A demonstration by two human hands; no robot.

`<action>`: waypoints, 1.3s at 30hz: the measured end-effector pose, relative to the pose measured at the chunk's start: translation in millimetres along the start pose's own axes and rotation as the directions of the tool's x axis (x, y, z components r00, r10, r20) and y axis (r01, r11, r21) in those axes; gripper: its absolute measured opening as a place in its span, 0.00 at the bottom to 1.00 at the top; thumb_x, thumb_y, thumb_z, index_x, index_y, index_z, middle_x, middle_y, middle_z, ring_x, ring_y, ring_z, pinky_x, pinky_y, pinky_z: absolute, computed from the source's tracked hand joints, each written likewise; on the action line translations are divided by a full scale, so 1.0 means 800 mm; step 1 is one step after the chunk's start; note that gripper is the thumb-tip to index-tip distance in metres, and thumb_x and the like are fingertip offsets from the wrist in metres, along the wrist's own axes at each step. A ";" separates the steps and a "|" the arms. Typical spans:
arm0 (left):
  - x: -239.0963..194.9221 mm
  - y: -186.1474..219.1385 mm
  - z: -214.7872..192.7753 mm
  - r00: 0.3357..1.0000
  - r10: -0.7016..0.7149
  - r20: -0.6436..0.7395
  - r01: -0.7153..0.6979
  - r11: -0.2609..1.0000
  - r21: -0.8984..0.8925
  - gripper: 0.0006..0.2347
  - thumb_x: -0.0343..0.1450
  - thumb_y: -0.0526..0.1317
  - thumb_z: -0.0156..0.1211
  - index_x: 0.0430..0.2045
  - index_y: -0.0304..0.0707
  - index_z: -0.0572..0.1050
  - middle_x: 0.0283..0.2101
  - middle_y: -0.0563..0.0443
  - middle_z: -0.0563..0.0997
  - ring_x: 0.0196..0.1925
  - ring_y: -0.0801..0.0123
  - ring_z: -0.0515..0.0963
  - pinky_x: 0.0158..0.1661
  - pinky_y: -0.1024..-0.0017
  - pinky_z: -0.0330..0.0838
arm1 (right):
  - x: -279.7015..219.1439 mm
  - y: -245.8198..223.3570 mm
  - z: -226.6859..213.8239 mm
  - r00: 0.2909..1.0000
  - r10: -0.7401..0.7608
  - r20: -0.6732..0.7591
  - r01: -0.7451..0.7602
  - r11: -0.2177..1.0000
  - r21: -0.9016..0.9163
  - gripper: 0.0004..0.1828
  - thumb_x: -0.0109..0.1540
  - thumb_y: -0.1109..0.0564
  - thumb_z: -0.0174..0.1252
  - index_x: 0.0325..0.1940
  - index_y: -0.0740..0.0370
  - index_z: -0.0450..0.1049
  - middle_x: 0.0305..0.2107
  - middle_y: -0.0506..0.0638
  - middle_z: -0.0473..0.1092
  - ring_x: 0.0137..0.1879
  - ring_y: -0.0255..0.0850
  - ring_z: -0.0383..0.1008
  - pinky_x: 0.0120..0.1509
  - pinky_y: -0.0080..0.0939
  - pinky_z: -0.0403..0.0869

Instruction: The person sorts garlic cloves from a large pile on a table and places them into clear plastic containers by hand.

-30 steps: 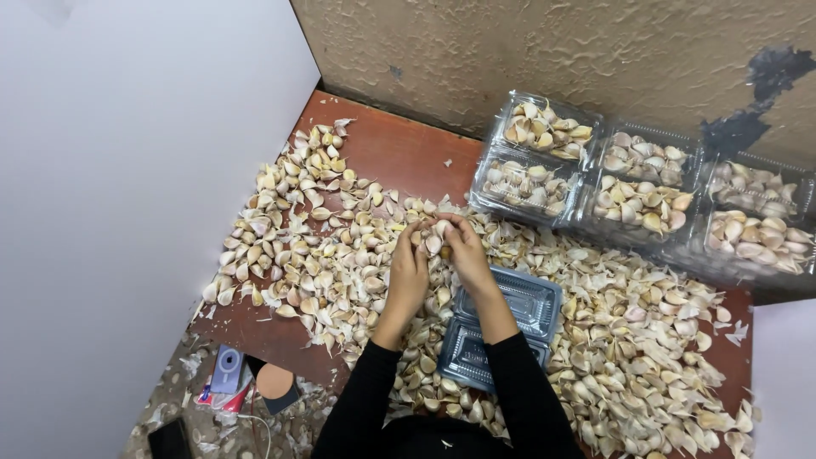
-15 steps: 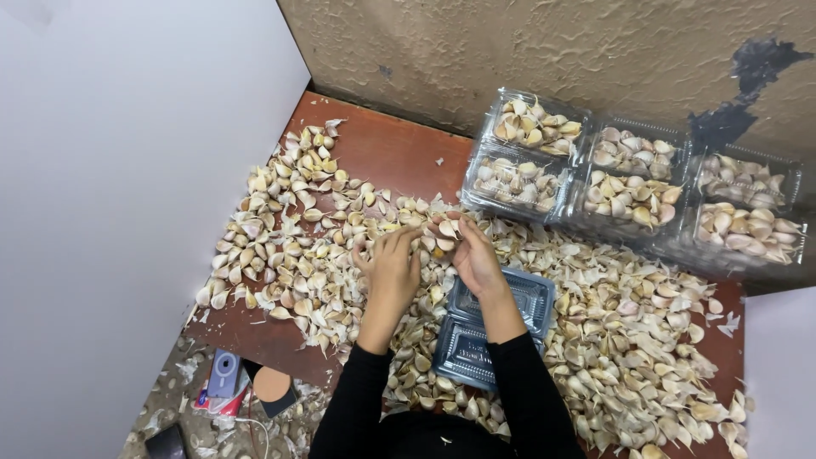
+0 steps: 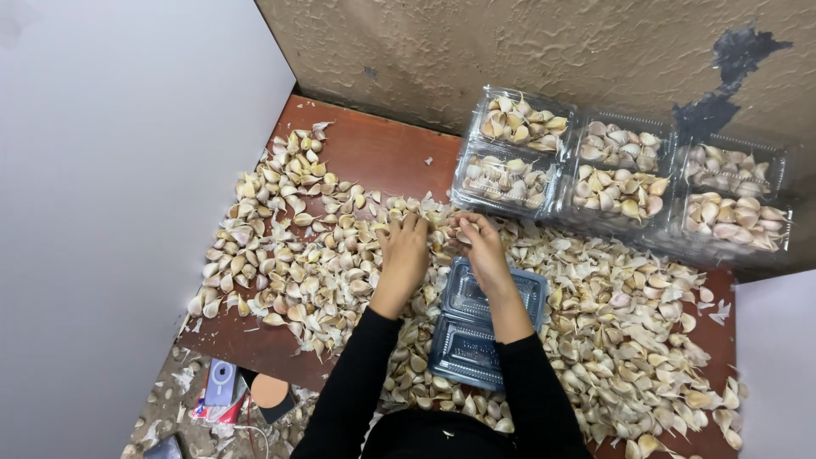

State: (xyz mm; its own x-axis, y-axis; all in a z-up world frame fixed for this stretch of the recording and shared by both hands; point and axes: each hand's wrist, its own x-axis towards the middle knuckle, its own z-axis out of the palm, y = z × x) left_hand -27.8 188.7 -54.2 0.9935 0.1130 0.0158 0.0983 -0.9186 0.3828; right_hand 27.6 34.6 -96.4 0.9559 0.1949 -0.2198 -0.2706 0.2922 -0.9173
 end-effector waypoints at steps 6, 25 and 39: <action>0.029 -0.010 0.013 0.997 0.072 0.018 -0.073 0.993 0.091 0.10 0.65 0.35 0.61 0.37 0.55 0.77 0.44 0.53 0.77 0.47 0.55 0.76 0.49 0.51 0.58 | -0.046 -0.050 0.012 0.984 -0.001 0.177 0.155 0.487 -0.859 0.12 0.61 0.50 0.65 0.47 0.52 0.78 0.38 0.56 0.80 0.52 0.55 0.79 0.58 0.55 0.74; 0.015 -0.028 0.017 0.993 -0.084 -0.084 0.058 0.960 -0.275 0.14 0.64 0.43 0.70 0.41 0.48 0.75 0.41 0.50 0.75 0.48 0.53 0.78 0.53 0.51 0.59 | -0.038 -0.025 -0.027 0.996 -0.020 0.083 0.042 0.964 -0.263 0.16 0.64 0.58 0.62 0.56 0.62 0.75 0.35 0.52 0.69 0.36 0.38 0.72 0.34 0.34 0.78; -0.049 0.082 -0.001 0.942 0.217 -0.256 -0.324 0.788 -0.524 0.18 0.71 0.39 0.63 0.56 0.50 0.73 0.48 0.50 0.77 0.53 0.59 0.77 0.54 0.57 0.64 | -0.089 -0.043 -0.020 0.934 0.357 -0.015 -0.280 0.758 0.589 0.22 0.64 0.37 0.58 0.49 0.55 0.77 0.35 0.49 0.73 0.29 0.28 0.72 0.27 0.23 0.76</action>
State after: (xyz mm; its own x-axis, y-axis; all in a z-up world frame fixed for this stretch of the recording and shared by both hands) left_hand -60.4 124.6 -29.3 0.9424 0.0043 0.3345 -0.2745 -0.5615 0.7806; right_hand -29.2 -4.6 -54.5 0.7980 0.2723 -0.5377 -0.5403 0.7185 -0.4379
